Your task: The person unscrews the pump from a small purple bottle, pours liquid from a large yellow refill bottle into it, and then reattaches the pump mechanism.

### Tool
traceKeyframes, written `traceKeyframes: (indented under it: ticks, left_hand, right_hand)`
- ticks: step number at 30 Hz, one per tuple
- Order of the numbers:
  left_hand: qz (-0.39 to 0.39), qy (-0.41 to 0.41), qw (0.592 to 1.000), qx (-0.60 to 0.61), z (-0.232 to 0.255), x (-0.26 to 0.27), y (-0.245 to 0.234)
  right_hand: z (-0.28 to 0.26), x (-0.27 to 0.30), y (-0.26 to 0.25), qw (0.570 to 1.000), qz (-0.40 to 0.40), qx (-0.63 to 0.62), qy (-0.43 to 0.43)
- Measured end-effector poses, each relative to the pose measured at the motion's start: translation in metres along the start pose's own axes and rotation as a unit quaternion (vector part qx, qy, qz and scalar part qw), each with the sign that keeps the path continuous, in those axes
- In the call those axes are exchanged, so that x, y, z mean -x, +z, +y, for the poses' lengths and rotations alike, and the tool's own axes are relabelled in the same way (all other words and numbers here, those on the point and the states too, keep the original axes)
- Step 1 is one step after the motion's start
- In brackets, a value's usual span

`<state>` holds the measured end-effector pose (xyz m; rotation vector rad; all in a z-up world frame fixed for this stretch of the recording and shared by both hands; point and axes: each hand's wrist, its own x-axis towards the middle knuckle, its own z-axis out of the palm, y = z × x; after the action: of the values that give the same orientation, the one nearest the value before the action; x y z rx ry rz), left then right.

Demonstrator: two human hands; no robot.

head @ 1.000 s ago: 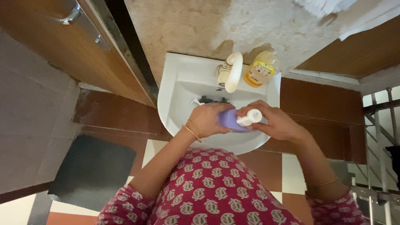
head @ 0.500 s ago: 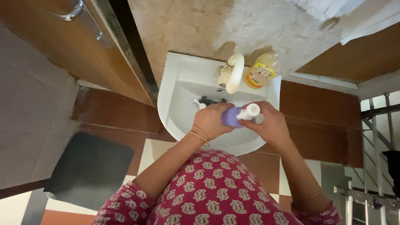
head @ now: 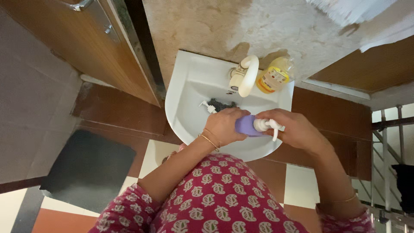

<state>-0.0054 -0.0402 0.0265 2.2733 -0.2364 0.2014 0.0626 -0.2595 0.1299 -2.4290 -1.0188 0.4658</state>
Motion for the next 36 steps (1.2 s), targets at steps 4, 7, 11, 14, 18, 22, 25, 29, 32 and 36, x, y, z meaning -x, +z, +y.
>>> traceKeyframes:
  ticks: [4, 7, 11, 14, 18, 22, 25, 29, 32, 36]
  left_hand:
    - [0.026, 0.010, 1.000, 0.003, 0.002, 0.002, 0.002]
    - [0.046, 0.002, 0.999, 0.000, 0.006, 0.004, 0.005]
    - [0.050, -0.007, 0.999, 0.004, 0.003, 0.003, 0.005]
    - [0.034, -0.028, 0.999, -0.005, -0.001, 0.001, 0.004]
    - [0.041, -0.025, 0.999, 0.010, -0.003, 0.006, 0.003]
    - [0.047, -0.018, 0.999, 0.017, -0.004, 0.004, 0.003]
    - [0.021, -0.052, 0.998, 0.020, -0.006, 0.004, -0.001]
    - [0.049, -0.033, 0.998, 0.037, -0.008, 0.004, -0.003]
    - [0.022, -0.073, 0.997, 0.033, -0.010, 0.003, 0.001]
    - [0.070, -0.034, 0.997, -0.002, -0.015, 0.005, 0.004]
  right_hand:
    - [0.006, -0.002, 0.006, 0.996, 0.037, 0.047, -0.063]
    - [0.006, -0.006, 0.023, 0.993, 0.076, 0.095, 0.001]
    - [-0.007, -0.008, 0.034, 0.974, 0.073, 0.137, 0.163]
    - [-0.013, -0.005, 0.021, 0.981, 0.119, 0.151, -0.020]
    - [-0.017, -0.012, 0.005, 0.997, 0.022, 0.008, -0.080]
    - [-0.019, -0.018, 0.015, 0.970, 0.047, -0.044, 0.234]
    - [-0.009, -0.016, 0.038, 0.978, 0.133, -0.075, 0.141]
    - [0.031, -0.008, 0.052, 0.976, 0.125, -0.179, 0.006]
    - [0.042, -0.011, 0.085, 0.927, 0.190, -0.321, 0.027]
    - [0.027, -0.011, 0.101, 0.942, 0.238, -0.205, 0.122]
